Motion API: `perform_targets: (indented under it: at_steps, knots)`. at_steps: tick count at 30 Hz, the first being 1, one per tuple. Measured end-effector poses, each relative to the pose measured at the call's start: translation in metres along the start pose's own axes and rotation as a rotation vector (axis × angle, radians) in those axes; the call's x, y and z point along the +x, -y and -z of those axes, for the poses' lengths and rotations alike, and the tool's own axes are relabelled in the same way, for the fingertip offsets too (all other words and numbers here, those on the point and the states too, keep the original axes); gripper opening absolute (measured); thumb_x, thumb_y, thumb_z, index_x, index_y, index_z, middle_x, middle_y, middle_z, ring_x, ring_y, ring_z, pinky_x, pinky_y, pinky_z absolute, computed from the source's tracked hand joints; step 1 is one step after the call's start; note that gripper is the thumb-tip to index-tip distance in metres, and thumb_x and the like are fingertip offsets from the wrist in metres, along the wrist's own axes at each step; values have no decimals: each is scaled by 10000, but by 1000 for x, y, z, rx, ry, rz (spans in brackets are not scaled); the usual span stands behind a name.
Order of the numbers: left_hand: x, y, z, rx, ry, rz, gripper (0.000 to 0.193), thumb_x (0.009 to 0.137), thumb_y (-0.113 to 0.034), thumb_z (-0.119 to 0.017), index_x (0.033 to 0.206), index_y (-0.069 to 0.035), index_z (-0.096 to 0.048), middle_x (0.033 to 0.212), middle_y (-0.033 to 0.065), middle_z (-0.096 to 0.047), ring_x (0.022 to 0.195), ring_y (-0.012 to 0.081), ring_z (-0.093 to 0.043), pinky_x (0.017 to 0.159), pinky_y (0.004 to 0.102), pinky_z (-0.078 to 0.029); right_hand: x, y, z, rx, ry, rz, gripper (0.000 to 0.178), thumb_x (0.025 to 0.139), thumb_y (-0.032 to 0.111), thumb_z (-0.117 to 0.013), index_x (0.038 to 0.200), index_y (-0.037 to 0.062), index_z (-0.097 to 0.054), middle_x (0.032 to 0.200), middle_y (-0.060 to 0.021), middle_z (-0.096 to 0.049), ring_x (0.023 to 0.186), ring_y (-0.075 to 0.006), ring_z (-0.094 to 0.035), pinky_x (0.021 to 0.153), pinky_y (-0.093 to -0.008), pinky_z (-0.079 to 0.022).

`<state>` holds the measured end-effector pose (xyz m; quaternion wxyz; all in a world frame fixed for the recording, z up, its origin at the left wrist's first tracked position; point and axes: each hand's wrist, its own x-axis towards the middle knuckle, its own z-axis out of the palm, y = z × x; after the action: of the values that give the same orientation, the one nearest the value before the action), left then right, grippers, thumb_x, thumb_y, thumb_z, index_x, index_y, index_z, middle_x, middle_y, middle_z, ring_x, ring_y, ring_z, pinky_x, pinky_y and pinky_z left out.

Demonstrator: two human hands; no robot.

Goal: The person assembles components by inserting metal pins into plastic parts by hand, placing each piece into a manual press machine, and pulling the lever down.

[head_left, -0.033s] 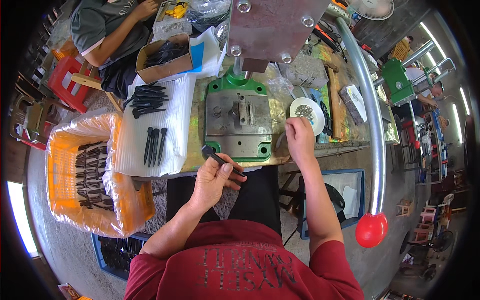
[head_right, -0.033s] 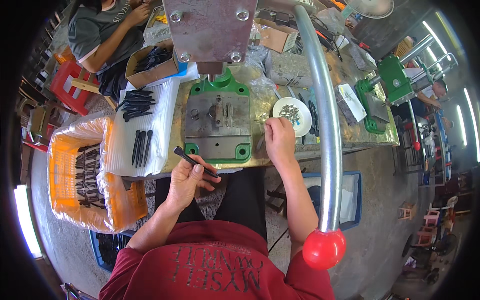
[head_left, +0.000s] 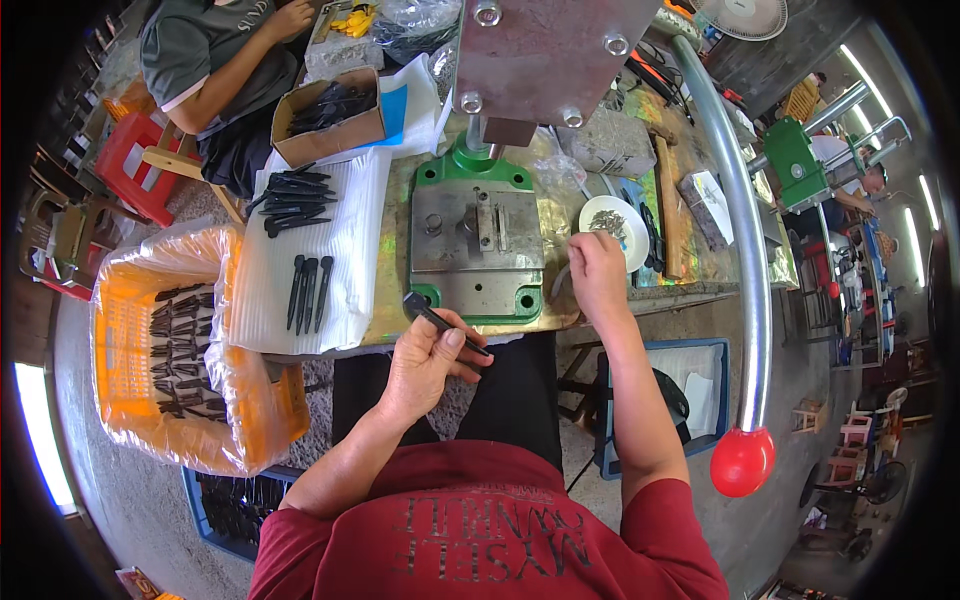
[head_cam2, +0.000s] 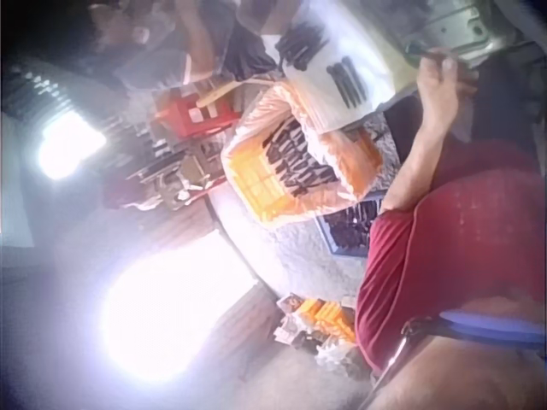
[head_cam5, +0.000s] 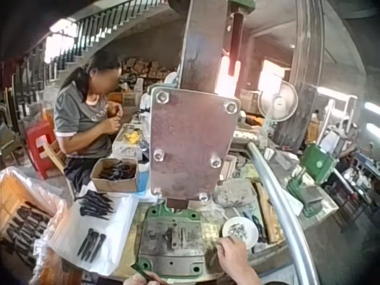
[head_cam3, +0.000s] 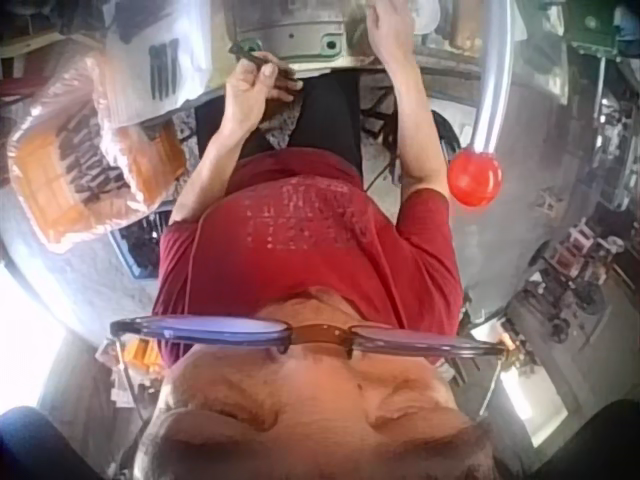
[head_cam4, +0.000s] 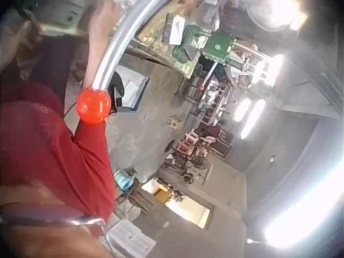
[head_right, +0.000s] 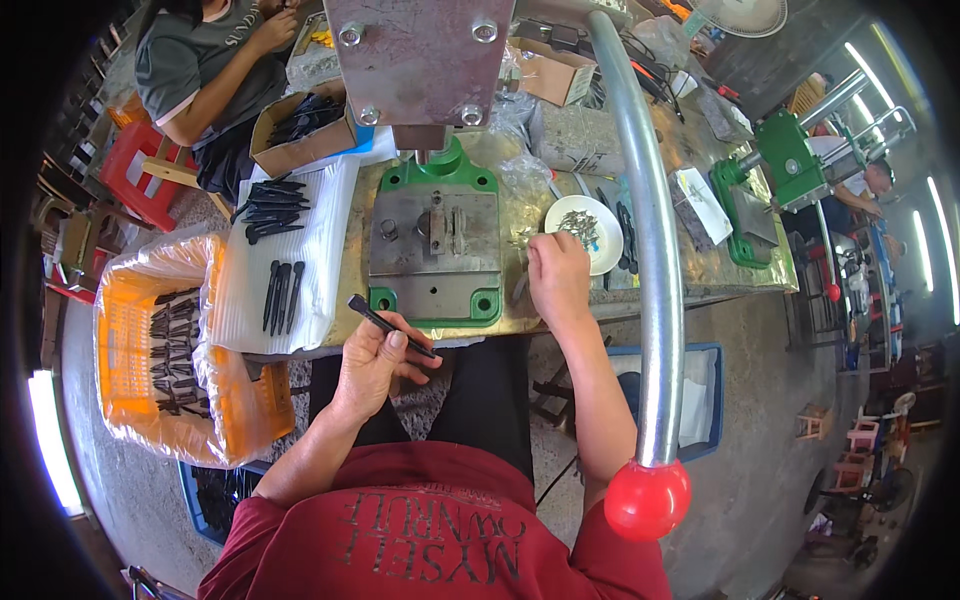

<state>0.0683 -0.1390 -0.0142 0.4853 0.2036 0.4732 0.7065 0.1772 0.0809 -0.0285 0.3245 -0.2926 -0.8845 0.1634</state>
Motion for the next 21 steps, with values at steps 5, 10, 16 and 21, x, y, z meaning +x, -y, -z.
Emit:
perform_targets:
  at_steps: [5, 10, 16, 21]
  knots:
    - [2, 3, 4, 28, 1, 27, 158, 866, -191, -421, 946, -57, -394, 850, 113, -537, 717, 200, -599, 510, 233, -498, 10, -4, -13, -486, 193, 217, 132, 635, 47, -505, 759, 65, -549, 759, -73, -494, 787, -242, -461, 657, -388, -320]
    - [3, 5, 5, 53, 9, 49, 147, 868, -174, -414, 961, -63, -387, 846, 116, -535, 712, 204, -600, 505, 238, -499, 18, 0, -17, -574, 336, 195, 137, 641, 49, -480, 760, 57, -548, 774, -74, -504, 807, -235, -454, 667, -387, -306]
    - [2, 10, 9, 18, 7, 39, 143, 871, -158, -406, 973, -62, -379, 841, 123, -531, 705, 211, -599, 511, 250, -503, 21, -6, -9, -536, 302, 191, 114, 662, 59, -486, 761, 55, -545, 777, -78, -510, 805, -246, -462, 661, -407, -327]
    - [0, 11, 14, 30, 3, 51, 136, 868, -138, -409, 976, -59, -382, 841, 121, -527, 706, 215, -597, 516, 257, -507, 22, -8, 0, -422, 164, 114, 98, 668, 81, -537, 764, 70, -549, 796, -72, -499, 802, -260, -461, 657, -414, -346]
